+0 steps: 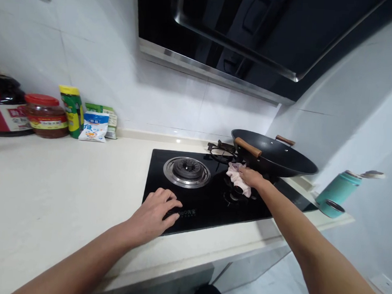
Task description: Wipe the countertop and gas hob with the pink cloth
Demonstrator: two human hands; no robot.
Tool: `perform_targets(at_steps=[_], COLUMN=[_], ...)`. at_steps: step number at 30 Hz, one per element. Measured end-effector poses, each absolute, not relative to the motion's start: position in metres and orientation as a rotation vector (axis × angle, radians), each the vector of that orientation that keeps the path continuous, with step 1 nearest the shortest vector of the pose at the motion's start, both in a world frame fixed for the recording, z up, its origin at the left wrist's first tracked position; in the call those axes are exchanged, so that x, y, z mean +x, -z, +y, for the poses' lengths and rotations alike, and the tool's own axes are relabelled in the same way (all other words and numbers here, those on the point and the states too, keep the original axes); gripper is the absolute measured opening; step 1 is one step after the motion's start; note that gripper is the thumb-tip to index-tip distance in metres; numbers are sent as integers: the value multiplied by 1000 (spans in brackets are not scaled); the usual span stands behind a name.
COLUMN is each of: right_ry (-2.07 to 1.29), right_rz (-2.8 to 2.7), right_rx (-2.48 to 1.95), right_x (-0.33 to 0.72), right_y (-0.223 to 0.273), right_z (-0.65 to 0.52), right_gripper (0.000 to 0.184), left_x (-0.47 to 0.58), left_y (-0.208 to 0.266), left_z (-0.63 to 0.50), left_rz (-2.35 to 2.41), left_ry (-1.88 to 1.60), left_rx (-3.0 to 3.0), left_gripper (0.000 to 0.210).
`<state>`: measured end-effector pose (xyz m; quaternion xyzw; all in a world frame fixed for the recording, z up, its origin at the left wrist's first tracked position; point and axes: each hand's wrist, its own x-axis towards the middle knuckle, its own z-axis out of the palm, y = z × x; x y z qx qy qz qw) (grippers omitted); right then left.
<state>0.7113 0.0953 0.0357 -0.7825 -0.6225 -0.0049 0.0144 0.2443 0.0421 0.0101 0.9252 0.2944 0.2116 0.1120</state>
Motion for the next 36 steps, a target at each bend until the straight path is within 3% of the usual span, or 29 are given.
perform_targets(at_steps=[3,8,11,24,36], right_ry=[-93,-347,-429,56,-351], right_rz=[-1983,-2049,-2125,-2260,-2033], right_rx=[-2369,-2308,-2289,-2249,-2219], right_x=[719,727,725,697,758], right_y=[-39,-50,-56,-55,-47], right_z=[87,73,73,93,61], right_gripper=[44,73,80,60,50], left_x=[244,247,248,247,244], left_y=[-9,-10,-11,-9,-11], left_z=[42,43,42,46,50], left_rz=[853,849,864,860,844], left_ry=[-628,-649,-643,-647,-596], left_rx=[2713,2726,2730,2724,2718], left_gripper=[30,28,28,29,31])
